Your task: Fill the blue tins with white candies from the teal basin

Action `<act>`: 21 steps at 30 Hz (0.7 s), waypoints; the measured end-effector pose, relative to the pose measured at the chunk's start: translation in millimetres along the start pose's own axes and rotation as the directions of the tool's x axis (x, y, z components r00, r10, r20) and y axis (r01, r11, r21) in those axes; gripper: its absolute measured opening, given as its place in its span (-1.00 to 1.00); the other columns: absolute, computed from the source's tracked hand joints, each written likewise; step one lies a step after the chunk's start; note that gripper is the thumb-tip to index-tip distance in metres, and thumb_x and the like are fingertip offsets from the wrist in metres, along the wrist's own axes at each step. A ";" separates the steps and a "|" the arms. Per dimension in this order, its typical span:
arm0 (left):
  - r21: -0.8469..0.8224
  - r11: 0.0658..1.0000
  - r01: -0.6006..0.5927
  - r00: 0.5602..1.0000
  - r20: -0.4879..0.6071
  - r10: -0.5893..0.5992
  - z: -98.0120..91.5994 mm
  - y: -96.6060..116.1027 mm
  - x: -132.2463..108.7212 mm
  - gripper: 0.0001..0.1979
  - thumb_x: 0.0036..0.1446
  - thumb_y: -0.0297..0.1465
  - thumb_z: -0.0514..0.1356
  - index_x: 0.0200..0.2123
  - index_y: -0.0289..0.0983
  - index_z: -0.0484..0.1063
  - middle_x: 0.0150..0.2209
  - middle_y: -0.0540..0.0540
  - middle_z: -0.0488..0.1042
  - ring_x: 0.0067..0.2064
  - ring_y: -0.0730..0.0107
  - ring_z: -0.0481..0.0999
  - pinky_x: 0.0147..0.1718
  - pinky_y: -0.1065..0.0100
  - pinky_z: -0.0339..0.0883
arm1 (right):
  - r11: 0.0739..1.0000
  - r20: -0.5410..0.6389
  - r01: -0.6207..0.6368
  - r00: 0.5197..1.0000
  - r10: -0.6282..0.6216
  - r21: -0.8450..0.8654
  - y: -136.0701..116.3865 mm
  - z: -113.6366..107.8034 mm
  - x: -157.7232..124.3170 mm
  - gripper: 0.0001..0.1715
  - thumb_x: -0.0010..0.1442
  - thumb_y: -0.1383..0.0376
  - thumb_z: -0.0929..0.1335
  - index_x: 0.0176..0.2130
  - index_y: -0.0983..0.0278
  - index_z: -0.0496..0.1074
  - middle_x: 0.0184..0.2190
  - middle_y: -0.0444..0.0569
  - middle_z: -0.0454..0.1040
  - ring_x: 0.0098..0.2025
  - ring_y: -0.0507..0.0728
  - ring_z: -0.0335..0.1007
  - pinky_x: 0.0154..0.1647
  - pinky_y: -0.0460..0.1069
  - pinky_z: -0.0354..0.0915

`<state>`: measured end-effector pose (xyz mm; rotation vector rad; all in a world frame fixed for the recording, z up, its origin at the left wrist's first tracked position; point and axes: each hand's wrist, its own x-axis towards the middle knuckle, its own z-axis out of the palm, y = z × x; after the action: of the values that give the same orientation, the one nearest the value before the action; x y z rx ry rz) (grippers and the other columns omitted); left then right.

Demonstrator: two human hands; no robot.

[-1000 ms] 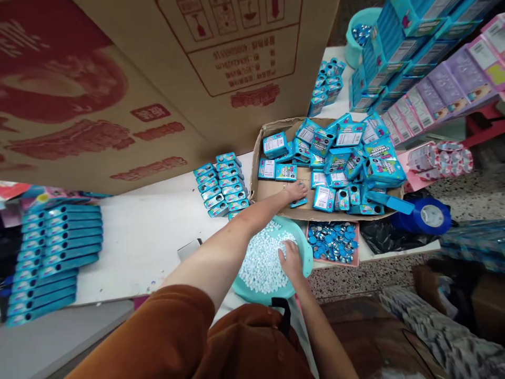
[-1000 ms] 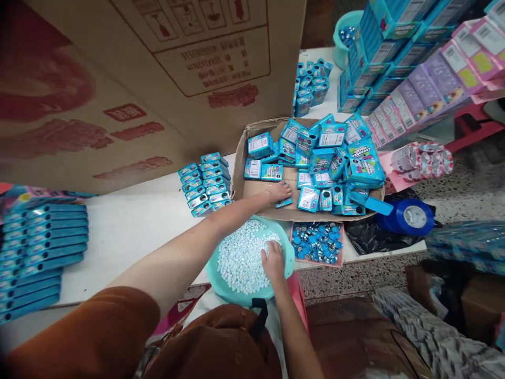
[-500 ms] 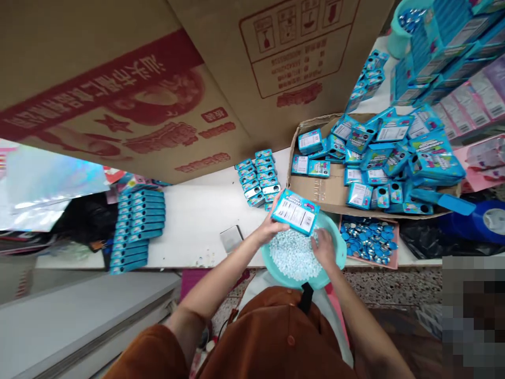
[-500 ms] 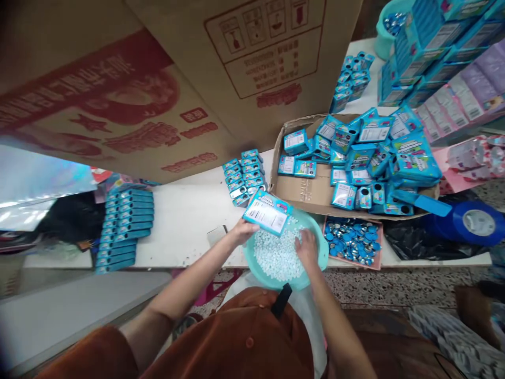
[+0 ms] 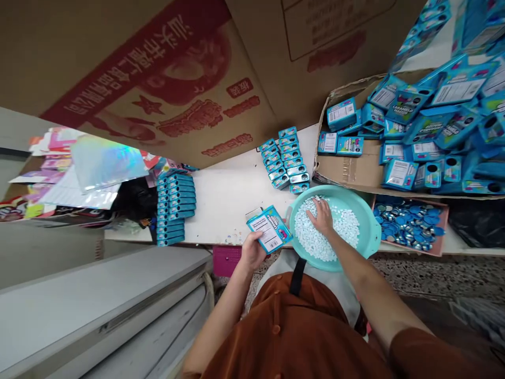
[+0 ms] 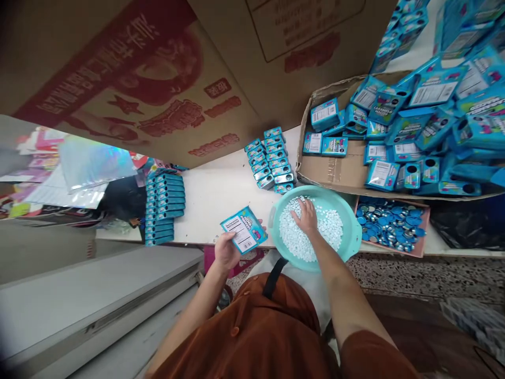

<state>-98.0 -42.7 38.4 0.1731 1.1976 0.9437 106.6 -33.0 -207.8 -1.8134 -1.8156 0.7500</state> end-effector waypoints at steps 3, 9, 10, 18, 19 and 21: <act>0.072 0.997 0.029 0.992 -0.122 -0.020 -7.9 -8.4 -0.5 -0.51 -0.12 -0.29 0.24 -0.07 -0.33 0.37 -0.12 -0.18 0.52 -0.03 0.01 0.48 0.01 0.01 0.31 | 0.997 0.083 0.058 0.995 -0.061 0.042 -7.6 -1.2 -5.6 -0.41 0.19 0.04 0.21 0.12 0.25 0.27 0.05 0.13 0.31 0.14 0.28 0.13 0.19 0.21 0.06; 0.262 0.963 0.061 0.990 -0.138 -0.025 -9.4 -17.8 7.4 -0.54 -0.09 -0.21 0.31 -0.12 -0.30 0.39 -0.15 -0.16 0.53 -0.19 0.20 0.55 -0.12 0.13 0.42 | 0.988 0.239 0.047 0.968 -0.081 0.146 -17.8 -16.0 -30.9 -0.54 0.20 0.01 0.20 -0.07 0.18 0.44 -0.10 0.03 0.46 -0.01 0.20 0.30 0.05 0.12 0.21; 0.292 0.955 0.053 0.992 -0.127 -0.016 -7.7 -18.2 8.9 -0.54 -0.08 -0.21 0.31 -0.11 -0.29 0.39 -0.14 -0.16 0.53 -0.18 0.21 0.55 -0.11 0.13 0.41 | 0.987 0.276 0.015 0.959 -0.060 0.161 -19.6 -19.3 -35.0 -0.54 0.20 0.00 0.20 -0.10 0.17 0.46 -0.12 0.01 0.47 -0.03 0.19 0.32 0.03 0.11 0.23; 0.460 0.882 -0.106 0.987 -0.062 0.151 10.5 -21.0 14.5 -0.53 -0.10 -0.21 0.33 -0.13 -0.29 0.38 -0.10 -0.14 0.51 -0.08 0.22 0.49 -0.01 0.14 0.32 | 0.883 0.628 -0.450 0.729 0.273 0.138 -37.9 -44.5 -47.8 -0.53 0.02 -0.12 0.31 -0.32 0.15 0.54 -0.27 -0.05 0.54 -0.21 0.18 0.43 -0.13 0.05 0.27; 0.477 0.869 -0.133 0.984 -0.040 0.173 10.7 -21.6 14.9 -0.53 -0.11 -0.21 0.33 -0.13 -0.29 0.39 -0.10 -0.13 0.51 -0.07 0.22 0.48 0.00 0.15 0.30 | 0.851 0.657 -0.503 0.694 0.293 0.151 -39.8 -45.9 -47.5 -0.54 -0.01 -0.12 0.33 -0.35 0.16 0.54 -0.33 -0.06 0.54 -0.26 0.17 0.43 -0.16 0.05 0.28; 0.507 0.841 -0.189 0.977 0.009 0.214 9.0 -23.3 16.0 -0.53 -0.13 -0.22 0.34 -0.13 -0.29 0.39 -0.11 -0.12 0.50 -0.05 0.22 0.46 0.02 0.17 0.28 | 0.782 0.650 -0.575 0.693 0.311 0.239 -42.5 -46.9 -46.3 -0.54 -0.07 -0.10 0.37 -0.41 0.22 0.53 -0.45 -0.08 0.52 -0.34 0.14 0.41 -0.23 0.02 0.28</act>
<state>-77.2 -42.9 17.2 0.7156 1.4766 0.7964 107.2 -75.7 -142.1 -1.8518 -1.3068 1.9270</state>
